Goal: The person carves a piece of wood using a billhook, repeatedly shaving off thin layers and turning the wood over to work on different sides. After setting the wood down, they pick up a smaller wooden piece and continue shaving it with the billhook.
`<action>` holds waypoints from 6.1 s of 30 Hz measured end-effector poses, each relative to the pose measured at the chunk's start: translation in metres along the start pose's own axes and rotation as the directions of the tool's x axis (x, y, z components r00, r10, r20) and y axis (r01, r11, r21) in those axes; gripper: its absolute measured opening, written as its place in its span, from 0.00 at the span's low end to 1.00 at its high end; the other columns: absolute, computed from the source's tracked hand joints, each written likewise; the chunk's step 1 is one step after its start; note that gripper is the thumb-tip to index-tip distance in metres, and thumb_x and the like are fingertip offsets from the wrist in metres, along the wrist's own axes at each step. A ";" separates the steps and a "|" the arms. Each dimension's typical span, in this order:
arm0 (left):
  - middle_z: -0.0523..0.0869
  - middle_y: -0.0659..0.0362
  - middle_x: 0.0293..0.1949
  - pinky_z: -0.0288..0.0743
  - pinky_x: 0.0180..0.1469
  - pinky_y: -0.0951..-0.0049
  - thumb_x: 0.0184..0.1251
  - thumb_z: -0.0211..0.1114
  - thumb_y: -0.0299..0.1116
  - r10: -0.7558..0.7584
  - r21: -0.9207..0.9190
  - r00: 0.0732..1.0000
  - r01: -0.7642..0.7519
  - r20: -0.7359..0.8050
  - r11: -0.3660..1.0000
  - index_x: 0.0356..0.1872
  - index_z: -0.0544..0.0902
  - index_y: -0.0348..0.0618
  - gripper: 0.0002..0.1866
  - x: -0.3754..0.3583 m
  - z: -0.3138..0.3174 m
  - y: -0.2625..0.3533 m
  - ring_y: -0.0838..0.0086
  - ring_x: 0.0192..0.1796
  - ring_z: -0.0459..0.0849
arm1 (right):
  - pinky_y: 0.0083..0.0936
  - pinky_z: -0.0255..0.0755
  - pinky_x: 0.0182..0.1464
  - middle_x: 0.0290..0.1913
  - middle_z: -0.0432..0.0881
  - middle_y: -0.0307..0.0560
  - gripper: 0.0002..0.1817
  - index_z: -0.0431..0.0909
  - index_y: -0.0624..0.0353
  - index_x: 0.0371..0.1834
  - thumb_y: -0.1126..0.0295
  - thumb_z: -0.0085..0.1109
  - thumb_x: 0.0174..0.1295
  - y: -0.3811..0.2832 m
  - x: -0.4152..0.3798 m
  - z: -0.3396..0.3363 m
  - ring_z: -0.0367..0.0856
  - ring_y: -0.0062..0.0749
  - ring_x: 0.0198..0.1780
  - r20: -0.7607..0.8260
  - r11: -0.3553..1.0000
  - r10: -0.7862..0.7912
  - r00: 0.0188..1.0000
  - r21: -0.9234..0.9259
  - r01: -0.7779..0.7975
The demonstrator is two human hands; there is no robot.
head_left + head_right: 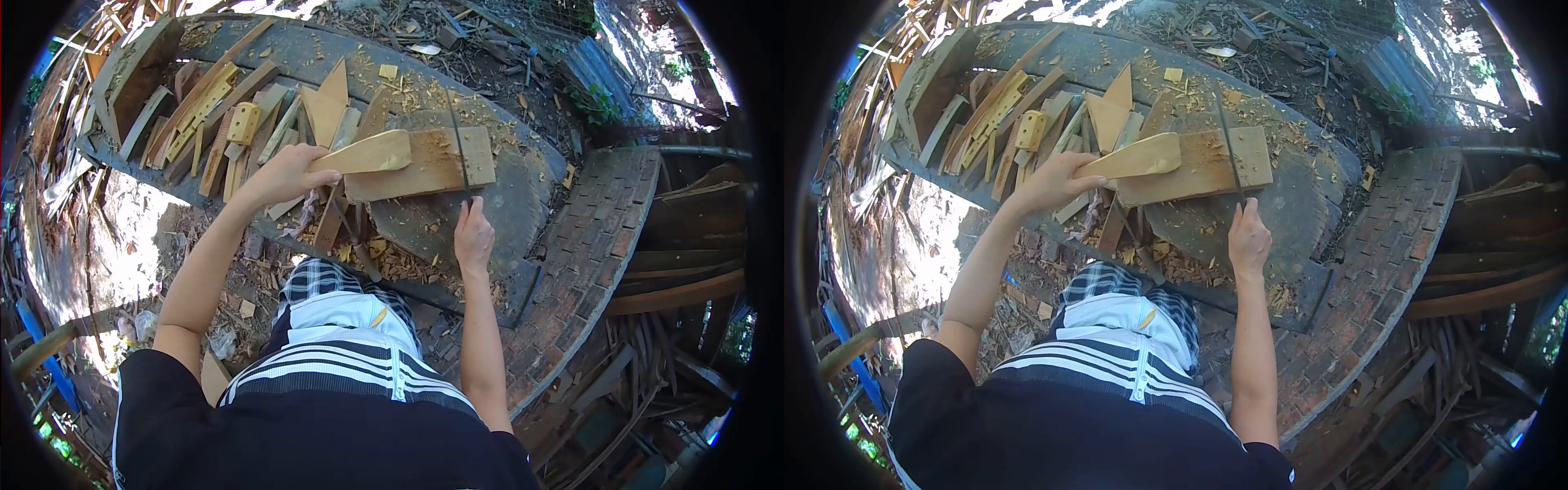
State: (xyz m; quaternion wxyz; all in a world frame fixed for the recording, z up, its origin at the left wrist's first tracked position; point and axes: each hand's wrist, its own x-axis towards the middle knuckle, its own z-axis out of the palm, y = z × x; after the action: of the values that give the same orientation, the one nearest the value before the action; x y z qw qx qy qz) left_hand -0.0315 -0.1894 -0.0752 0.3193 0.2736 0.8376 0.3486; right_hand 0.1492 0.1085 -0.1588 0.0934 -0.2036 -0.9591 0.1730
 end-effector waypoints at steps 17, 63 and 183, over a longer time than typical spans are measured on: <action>0.66 0.71 0.17 0.50 0.13 0.84 0.74 0.53 0.39 -0.124 -0.634 0.699 0.698 0.705 0.333 0.42 0.72 0.43 0.10 0.039 0.069 0.005 0.88 0.12 0.56 | 0.48 0.75 0.31 0.30 0.83 0.59 0.10 0.72 0.59 0.45 0.63 0.49 0.71 0.001 0.001 0.000 0.82 0.58 0.32 -0.029 0.997 0.043 0.999 -0.067 -0.044; 0.78 0.60 0.27 0.67 0.17 0.80 0.70 0.59 0.44 -0.198 -0.191 0.979 0.205 0.056 0.960 0.63 0.70 0.42 0.25 0.007 0.046 0.054 0.82 0.18 0.73 | 0.51 0.75 0.34 0.32 0.84 0.59 0.14 0.70 0.56 0.47 0.58 0.46 0.72 0.005 -0.002 -0.001 0.82 0.60 0.34 -0.012 0.999 0.048 0.999 -0.002 -0.048; 0.85 0.47 0.29 0.80 0.36 0.59 0.58 0.68 0.47 0.034 0.892 0.998 0.023 -0.043 0.452 0.32 0.84 0.39 0.18 0.070 0.034 0.159 0.55 0.34 0.86 | 0.54 0.74 0.33 0.25 0.81 0.61 0.08 0.68 0.59 0.42 0.67 0.48 0.68 0.001 0.041 -0.033 0.81 0.64 0.31 0.328 0.981 -0.112 0.938 0.189 0.051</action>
State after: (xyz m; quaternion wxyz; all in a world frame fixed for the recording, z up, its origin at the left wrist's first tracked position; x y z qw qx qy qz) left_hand -0.0147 -0.0313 0.0026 0.1047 0.3932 0.9037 -0.1331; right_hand 0.1209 0.1362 -0.1240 -0.0472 -0.1216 -0.9493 0.2861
